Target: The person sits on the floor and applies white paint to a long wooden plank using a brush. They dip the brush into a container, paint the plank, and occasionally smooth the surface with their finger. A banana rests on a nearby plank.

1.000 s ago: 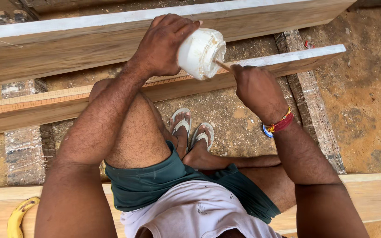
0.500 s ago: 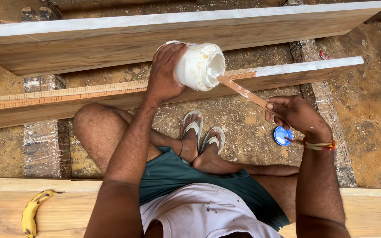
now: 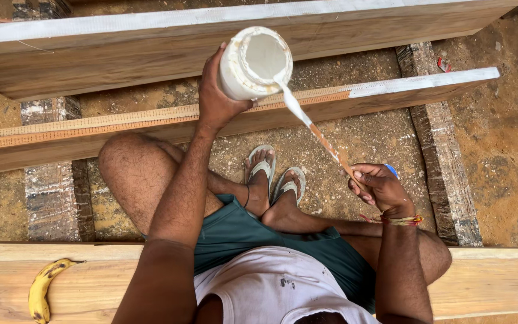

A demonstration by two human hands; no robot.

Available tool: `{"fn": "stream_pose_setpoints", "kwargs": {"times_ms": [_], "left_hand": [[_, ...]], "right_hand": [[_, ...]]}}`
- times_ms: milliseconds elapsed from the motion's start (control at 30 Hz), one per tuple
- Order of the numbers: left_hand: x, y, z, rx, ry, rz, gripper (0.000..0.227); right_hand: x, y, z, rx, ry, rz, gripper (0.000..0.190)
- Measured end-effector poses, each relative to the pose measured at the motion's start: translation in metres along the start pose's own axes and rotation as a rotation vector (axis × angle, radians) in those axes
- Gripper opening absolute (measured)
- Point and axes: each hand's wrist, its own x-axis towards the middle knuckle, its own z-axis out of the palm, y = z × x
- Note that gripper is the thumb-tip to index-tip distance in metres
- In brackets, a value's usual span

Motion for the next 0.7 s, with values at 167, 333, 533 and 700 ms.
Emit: {"fn": "stream_pose_setpoints", "kwargs": {"times_ms": [167, 333, 533, 700], "left_hand": [[-0.004, -0.009, -0.014, -0.143, 0.054, 0.048, 0.128], [-0.012, 0.003, -0.035, -0.139, 0.059, 0.002, 0.128], [-0.016, 0.02, -0.056, -0.167, 0.118, 0.121, 0.128], [-0.021, 0.015, -0.065, -0.253, 0.114, 0.099, 0.123]], "right_hand": [[0.008, 0.004, -0.009, -0.097, 0.15, -0.007, 0.024], [0.016, 0.004, -0.006, -0.395, 0.374, -0.028, 0.026], [0.02, 0.0, -0.015, -0.53, 0.622, -0.074, 0.026], [0.016, 0.01, -0.038, -0.904, 0.825, -0.303, 0.022]]}}
